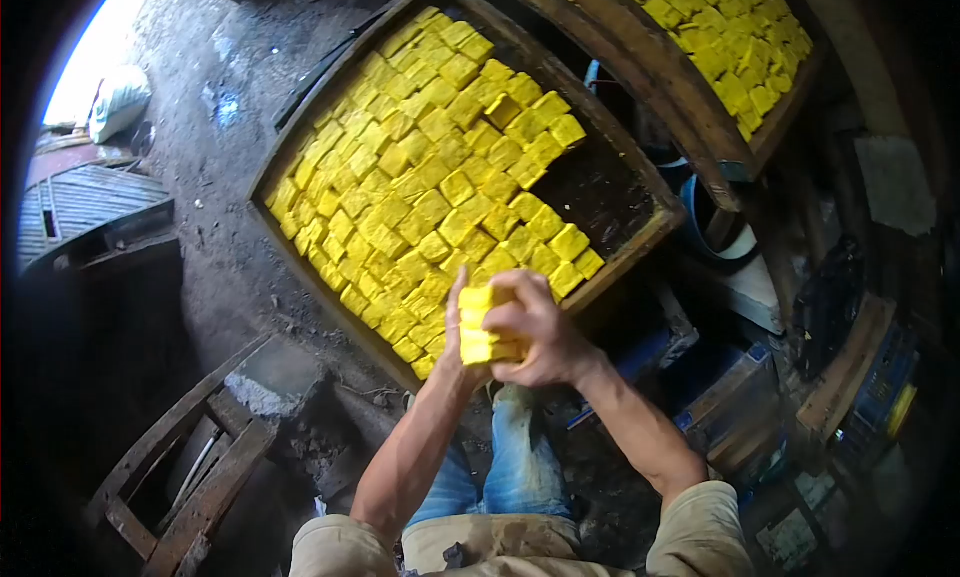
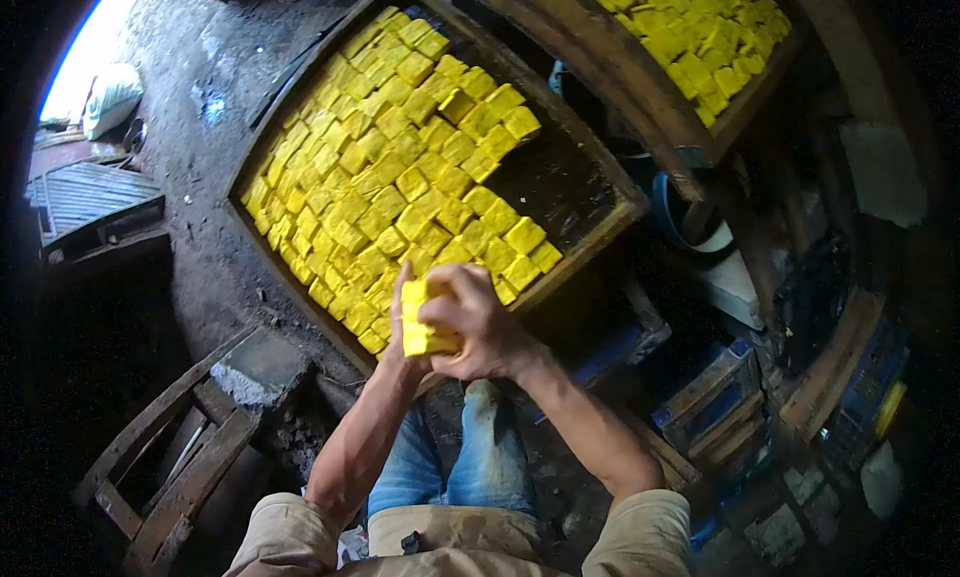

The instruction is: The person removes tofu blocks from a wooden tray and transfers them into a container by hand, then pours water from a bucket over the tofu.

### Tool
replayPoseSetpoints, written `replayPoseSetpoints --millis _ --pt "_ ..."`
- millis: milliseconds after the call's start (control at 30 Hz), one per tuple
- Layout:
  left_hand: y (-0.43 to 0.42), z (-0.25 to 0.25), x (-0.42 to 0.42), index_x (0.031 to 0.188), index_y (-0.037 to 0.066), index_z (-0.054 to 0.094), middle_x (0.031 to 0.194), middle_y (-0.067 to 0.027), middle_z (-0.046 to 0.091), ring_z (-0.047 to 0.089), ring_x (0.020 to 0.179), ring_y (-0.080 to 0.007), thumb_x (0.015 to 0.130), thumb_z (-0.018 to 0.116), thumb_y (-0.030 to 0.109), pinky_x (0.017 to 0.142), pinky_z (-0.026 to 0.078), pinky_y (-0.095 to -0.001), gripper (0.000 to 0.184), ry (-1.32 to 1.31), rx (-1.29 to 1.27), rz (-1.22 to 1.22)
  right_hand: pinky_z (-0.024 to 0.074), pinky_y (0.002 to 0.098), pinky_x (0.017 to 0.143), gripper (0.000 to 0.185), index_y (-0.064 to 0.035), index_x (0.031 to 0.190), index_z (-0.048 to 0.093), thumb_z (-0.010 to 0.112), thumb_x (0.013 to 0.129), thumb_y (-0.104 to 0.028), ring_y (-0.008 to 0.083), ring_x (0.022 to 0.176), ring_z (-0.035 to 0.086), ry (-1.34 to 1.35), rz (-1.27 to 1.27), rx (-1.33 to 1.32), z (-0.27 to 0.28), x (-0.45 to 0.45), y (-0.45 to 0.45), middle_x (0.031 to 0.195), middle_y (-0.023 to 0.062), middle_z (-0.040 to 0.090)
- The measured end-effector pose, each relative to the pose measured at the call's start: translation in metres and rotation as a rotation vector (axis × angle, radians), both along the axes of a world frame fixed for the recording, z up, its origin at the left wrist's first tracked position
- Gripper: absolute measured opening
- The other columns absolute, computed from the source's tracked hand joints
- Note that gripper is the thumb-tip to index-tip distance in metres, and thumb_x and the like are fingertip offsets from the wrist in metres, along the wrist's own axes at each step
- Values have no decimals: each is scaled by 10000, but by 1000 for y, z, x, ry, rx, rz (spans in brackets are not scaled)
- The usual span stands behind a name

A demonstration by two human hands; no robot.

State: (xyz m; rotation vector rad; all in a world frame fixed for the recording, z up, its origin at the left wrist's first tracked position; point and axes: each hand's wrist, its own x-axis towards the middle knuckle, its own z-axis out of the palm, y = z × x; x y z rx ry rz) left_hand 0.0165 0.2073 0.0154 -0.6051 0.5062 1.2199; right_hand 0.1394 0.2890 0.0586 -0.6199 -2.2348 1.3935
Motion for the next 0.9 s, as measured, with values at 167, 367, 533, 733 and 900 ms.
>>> replayPoseSetpoints --millis 167,367,533,733,900 --pt "-22 1 -1 1227 71 552 1185 -172 601 589 1097 -339 875 475 553 974 457 -496 602 25 -64 -99 298 501 1084 572 -135 1165 628 790 687 -405 335 1264 476 -88 -21 -49 -1 33 15 1235 135 590" --pt "-33 7 -5 1119 41 533 1066 -155 587 575 1010 -332 810 526 536 904 465 -482 584 46 66 -42 156 585 1160 347 42 1213 583 547 932 -159 335 1346 423 -907 -459 553 -85 65 6 1305 190 580" --pt "-48 7 -18 1143 60 529 1086 -159 579 562 1039 -346 781 548 545 924 455 -483 606 91 68 1 296 542 1065 210 -85 985 585 684 800 -67 265 966 618 -689 -613 308 -79 63 6 947 63 654" --pt "-73 3 -37 1149 60 521 1057 -155 575 563 1004 -348 787 542 542 913 459 -481 602 132 44 44 414 511 889 317 -79 1062 586 698 767 -52 326 1029 598 -507 -542 -128 -83 51 43 1089 118 641" --pt "-78 11 -39 1144 66 517 1077 -164 561 560 994 -353 798 532 539 914 455 -491 586 126 43 68 333 516 1076 520 50 1342 454 549 869 -145 428 1337 373 -837 -609 431 -105 31 18 1465 251 369"
